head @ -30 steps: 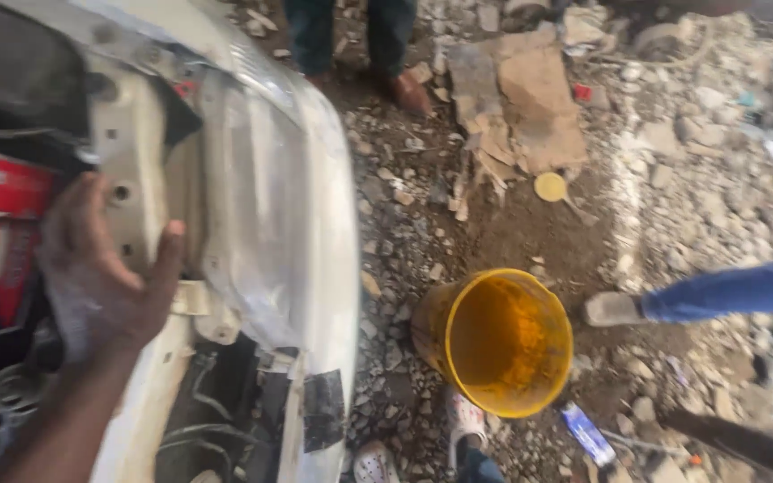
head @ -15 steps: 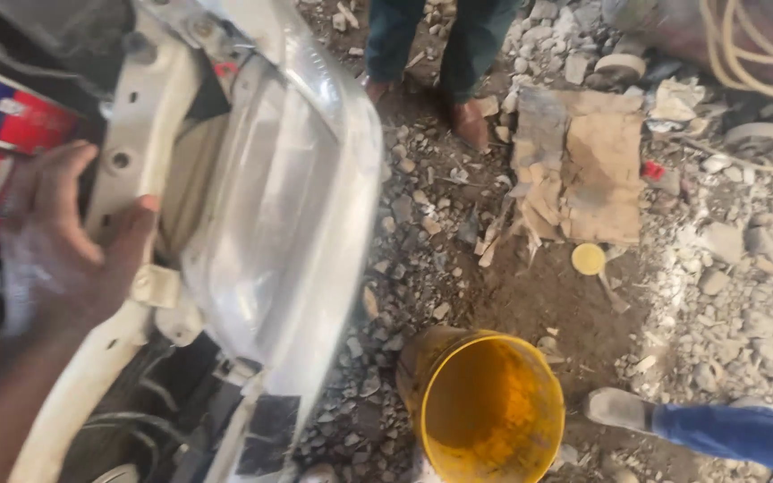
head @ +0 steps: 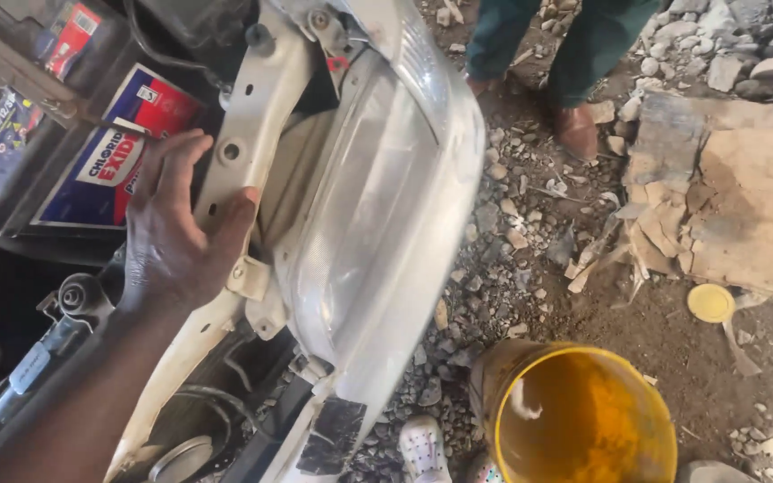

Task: The person sands the front bumper of a white car using a sanding block. They repeatedly dip the block into a yellow bucket of water and scrub the surface of the bumper, focusing on the area around the headlight and the lower edge.

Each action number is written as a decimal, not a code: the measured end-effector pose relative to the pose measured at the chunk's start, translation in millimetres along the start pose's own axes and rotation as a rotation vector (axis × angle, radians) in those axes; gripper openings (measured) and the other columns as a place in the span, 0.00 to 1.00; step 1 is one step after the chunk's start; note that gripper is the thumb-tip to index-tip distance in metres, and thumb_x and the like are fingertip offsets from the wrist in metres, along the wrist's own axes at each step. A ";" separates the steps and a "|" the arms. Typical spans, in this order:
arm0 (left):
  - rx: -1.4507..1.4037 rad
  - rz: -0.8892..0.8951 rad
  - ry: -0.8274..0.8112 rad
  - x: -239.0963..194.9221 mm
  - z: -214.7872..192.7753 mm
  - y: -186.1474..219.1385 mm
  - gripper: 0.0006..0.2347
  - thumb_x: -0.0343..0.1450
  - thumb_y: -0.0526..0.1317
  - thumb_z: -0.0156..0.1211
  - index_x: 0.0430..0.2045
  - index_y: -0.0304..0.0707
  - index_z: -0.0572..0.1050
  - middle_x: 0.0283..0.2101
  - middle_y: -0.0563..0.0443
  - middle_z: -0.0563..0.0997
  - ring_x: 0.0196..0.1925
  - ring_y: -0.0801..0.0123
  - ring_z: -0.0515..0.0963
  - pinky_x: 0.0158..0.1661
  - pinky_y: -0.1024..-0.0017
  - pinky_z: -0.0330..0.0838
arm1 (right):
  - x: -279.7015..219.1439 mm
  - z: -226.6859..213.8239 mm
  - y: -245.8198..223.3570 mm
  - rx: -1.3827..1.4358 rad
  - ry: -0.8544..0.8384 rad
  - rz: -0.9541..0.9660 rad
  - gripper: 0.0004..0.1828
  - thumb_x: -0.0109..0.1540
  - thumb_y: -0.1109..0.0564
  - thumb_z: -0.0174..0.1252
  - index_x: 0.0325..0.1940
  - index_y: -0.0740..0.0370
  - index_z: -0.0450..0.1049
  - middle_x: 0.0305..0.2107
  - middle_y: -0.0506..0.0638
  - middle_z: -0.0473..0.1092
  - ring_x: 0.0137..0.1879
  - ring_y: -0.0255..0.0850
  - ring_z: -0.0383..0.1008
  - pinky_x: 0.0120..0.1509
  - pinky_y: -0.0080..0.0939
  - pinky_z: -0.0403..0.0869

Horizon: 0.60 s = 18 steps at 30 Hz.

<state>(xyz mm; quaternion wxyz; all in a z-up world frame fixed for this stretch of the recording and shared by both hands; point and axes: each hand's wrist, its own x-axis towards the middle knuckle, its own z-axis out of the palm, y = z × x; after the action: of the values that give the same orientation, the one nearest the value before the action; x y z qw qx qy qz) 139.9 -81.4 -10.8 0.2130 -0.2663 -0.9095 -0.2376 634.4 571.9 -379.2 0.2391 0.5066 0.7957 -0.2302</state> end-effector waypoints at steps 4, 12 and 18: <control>-0.004 0.004 -0.021 0.3 1.7 -6.8 0.24 0.81 0.42 0.69 0.64 0.13 0.73 0.65 0.18 0.77 0.64 0.28 0.82 0.57 0.39 0.83 | 46.7 0.5 -49.9 -0.063 -0.024 0.129 0.25 0.66 0.46 0.68 0.61 0.62 0.92 0.40 0.68 0.88 0.44 0.63 0.90 0.40 0.60 0.84; 0.063 -0.038 -0.043 -5.2 6.0 -17.2 0.24 0.82 0.41 0.69 0.65 0.09 0.77 0.66 0.17 0.77 0.63 0.30 0.82 0.58 0.35 0.81 | 111.7 28.4 -83.0 -0.155 0.055 0.208 0.22 0.70 0.48 0.70 0.59 0.68 0.88 0.37 0.65 0.86 0.39 0.57 0.87 0.35 0.53 0.85; 0.053 0.050 0.006 -12.0 4.9 -24.5 0.21 0.87 0.38 0.71 0.63 0.06 0.79 0.65 0.15 0.78 0.63 0.28 0.85 0.60 0.39 0.86 | 126.8 57.1 -60.6 -0.268 0.170 0.103 0.18 0.76 0.50 0.68 0.58 0.67 0.73 0.27 0.56 0.76 0.21 0.44 0.75 0.11 0.47 0.75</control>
<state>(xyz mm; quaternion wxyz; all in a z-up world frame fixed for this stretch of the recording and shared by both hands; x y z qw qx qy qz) 133.5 -101.5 -28.6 0.2287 -0.2824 -0.9079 -0.2088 540.0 602.4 -494.1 0.2477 0.5280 0.8097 -0.0657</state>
